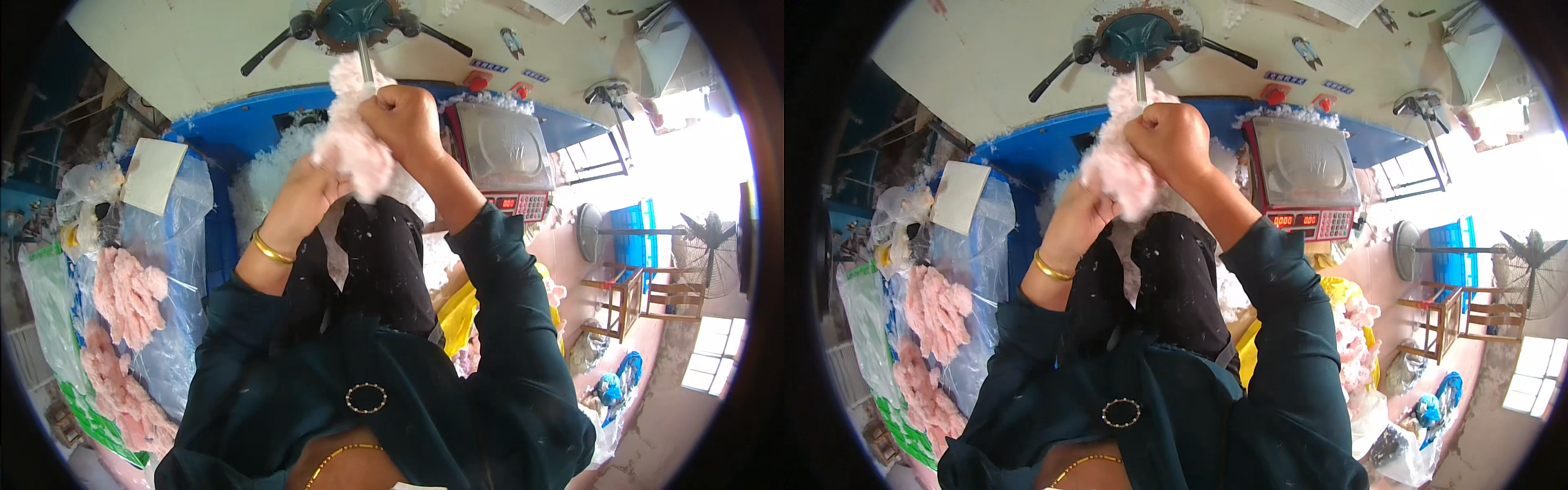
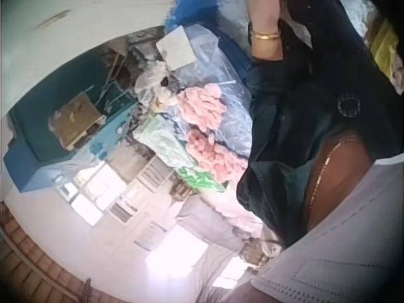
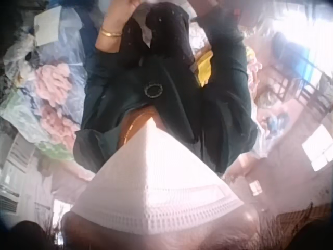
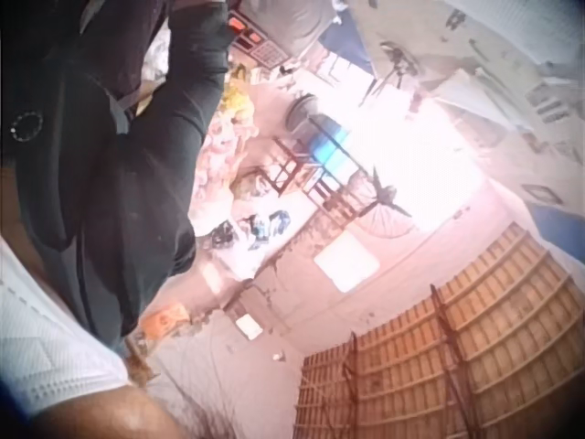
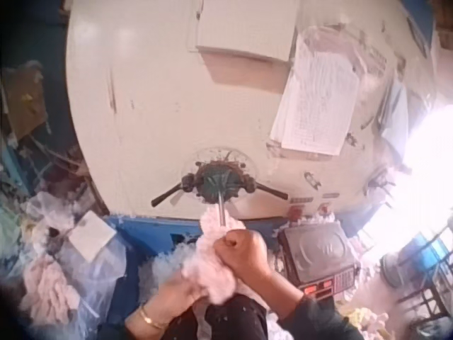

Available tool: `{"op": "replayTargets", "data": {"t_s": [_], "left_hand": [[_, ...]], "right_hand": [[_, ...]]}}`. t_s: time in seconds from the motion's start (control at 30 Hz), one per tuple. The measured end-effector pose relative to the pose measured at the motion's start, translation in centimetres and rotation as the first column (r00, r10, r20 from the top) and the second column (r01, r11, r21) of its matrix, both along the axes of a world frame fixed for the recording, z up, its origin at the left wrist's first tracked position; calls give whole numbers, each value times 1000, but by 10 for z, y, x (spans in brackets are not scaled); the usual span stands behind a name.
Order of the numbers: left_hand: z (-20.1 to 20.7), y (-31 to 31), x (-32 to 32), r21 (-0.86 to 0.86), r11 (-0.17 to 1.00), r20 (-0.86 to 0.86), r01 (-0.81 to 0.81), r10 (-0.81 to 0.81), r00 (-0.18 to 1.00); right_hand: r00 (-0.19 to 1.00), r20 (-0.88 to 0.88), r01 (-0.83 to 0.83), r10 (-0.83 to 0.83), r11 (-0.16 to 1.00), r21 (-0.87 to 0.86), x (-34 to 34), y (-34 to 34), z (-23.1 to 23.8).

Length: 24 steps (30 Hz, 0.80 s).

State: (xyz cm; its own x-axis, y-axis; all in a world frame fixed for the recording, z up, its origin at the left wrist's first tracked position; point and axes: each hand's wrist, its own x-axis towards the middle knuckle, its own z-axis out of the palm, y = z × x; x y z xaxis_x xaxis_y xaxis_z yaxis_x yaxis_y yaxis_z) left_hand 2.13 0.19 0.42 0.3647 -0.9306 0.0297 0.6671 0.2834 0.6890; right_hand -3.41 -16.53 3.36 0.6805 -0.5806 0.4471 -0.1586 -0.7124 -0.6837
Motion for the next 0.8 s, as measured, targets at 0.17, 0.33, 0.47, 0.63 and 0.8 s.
{"op": "replayTargets", "data": {"t_s": [0.17, 0.33, 0.47, 0.63, 0.8], "left_hand": [[2, -55, 17, 135, 971, -38, -198, 205, 978], [-2, -43, -28, 47, 938, 74, -344, 340, 937], [-14, -35, -54, 215, 799, 786, -562, 199, 585], [-6, -19, -27, 105, 821, 725, -561, 323, 608], [6, -64, 8, -7, 804, 703, -594, 426, 569]], "right_hand": [[970, -98, 201, -221, 962, -183, 68, -55, 5], [983, -86, 143, -163, 969, -200, 50, -40, -10], [988, -27, 152, -155, 984, -93, 21, -17, -6], [993, -77, 86, -94, 992, -96, 9, -3, 0], [993, -16, 111, -113, 990, -89, 41, -34, 2]]}}
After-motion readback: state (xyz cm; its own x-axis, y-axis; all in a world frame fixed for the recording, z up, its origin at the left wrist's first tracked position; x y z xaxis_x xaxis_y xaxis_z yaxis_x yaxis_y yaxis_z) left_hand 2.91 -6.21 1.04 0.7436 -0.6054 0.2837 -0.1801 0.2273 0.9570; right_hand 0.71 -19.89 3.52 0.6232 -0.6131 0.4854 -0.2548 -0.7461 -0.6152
